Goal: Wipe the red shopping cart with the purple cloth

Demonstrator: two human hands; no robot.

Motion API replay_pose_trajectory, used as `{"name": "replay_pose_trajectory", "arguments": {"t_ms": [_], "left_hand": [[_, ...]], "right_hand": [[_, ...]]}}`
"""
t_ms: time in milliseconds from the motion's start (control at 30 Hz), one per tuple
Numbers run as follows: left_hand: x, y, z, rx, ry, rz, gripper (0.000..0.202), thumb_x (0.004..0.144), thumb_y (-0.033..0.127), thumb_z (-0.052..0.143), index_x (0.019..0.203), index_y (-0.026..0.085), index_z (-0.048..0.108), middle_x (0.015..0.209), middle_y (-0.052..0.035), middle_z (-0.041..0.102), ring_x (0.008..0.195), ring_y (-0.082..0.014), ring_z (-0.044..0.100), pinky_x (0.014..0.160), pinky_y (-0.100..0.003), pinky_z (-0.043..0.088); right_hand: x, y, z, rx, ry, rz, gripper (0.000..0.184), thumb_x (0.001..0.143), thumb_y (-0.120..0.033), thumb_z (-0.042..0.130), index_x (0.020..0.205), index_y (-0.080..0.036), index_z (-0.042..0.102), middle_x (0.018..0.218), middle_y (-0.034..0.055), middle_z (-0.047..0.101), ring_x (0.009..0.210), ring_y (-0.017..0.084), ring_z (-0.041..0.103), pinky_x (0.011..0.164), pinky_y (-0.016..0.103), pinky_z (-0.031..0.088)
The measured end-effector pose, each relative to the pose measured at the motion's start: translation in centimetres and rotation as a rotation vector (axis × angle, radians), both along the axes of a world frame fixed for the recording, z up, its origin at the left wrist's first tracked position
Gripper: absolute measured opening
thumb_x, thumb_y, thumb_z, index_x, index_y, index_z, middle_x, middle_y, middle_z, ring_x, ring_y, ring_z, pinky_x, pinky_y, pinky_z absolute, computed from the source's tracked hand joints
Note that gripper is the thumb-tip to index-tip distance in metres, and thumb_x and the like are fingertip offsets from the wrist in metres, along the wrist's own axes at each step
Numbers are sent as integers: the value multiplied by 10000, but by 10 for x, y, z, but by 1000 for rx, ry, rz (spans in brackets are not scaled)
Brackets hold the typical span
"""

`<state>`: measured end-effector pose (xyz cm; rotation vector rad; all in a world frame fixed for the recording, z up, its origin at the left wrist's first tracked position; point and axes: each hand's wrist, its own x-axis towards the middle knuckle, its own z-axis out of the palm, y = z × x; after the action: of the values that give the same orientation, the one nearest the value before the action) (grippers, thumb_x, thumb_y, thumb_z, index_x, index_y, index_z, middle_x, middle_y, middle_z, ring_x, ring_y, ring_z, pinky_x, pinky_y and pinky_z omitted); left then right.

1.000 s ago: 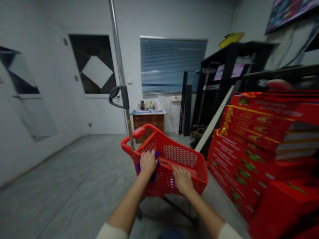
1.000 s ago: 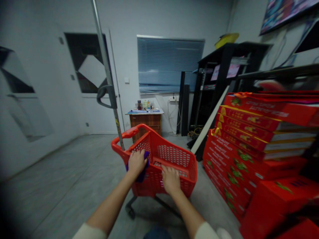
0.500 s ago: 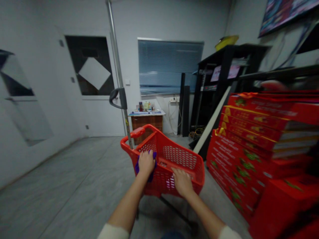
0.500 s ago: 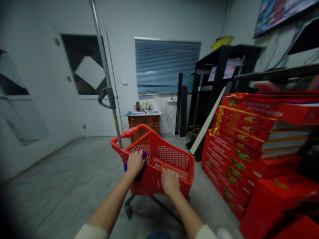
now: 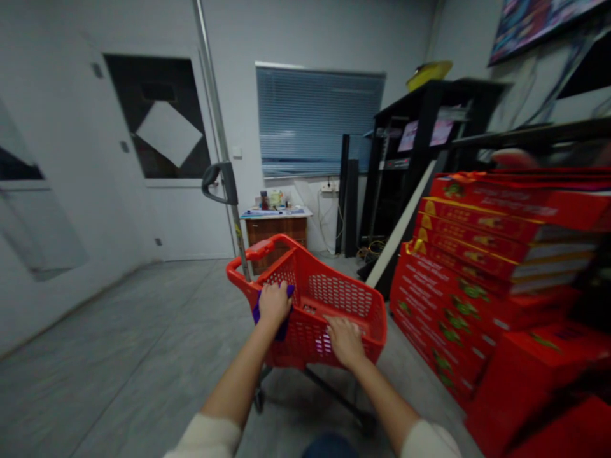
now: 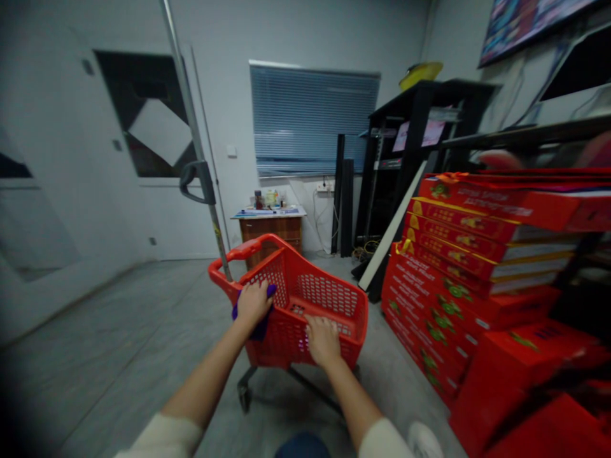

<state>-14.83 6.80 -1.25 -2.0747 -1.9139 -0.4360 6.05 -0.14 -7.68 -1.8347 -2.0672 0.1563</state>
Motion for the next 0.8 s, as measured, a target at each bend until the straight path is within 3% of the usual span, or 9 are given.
{"name": "replay_pose_trajectory", "arguments": {"t_ms": [267, 367, 500, 600, 800], "left_hand": [[48, -18, -27, -49, -67, -155, 278, 887, 356, 569, 1097, 175, 575, 1025, -132, 666, 1013, -265, 613, 935, -377, 381], [39, -16, -18, -90, -43, -167, 266, 896, 359, 554, 1089, 177, 580, 1010, -132, 675, 982, -264, 626, 918, -378, 386], [9, -7, -1, -40, -26, -63, 256, 879, 319, 566, 1079, 159, 588, 1010, -144, 676, 1007, -273, 615, 954, -387, 367], [5, -7, -2, -3, -20, -26, 259, 867, 312, 580, 1073, 155, 592, 1016, -141, 670, 1012, -273, 606, 950, -382, 368], [54, -23, -30, -35, -78, -73, 306, 887, 366, 569, 1118, 165, 580, 1036, -127, 668, 1028, -263, 602, 945, -378, 373]], "right_hand": [[-1, 2, -6, 54, -25, -22, 423, 990, -256, 337, 1341, -256, 572, 1336, 62, 627, 1220, 213, 522, 1022, 369, 315], [3, 2, -7, 59, -7, -20, 422, 991, -253, 334, 1335, -266, 577, 1334, 55, 628, 1217, 204, 525, 1017, 362, 318], [5, 2, -8, 57, -1, -15, 418, 988, -248, 341, 1327, -265, 585, 1327, 57, 632, 1214, 206, 521, 1012, 362, 318], [2, 1, -9, 66, -16, -29, 406, 990, -264, 352, 1318, -253, 590, 1328, 63, 630, 1215, 216, 517, 1011, 371, 314], [-2, -1, -9, 101, -23, -67, 394, 997, -272, 340, 1271, -249, 621, 1293, 73, 645, 1187, 221, 531, 985, 371, 324]]}}
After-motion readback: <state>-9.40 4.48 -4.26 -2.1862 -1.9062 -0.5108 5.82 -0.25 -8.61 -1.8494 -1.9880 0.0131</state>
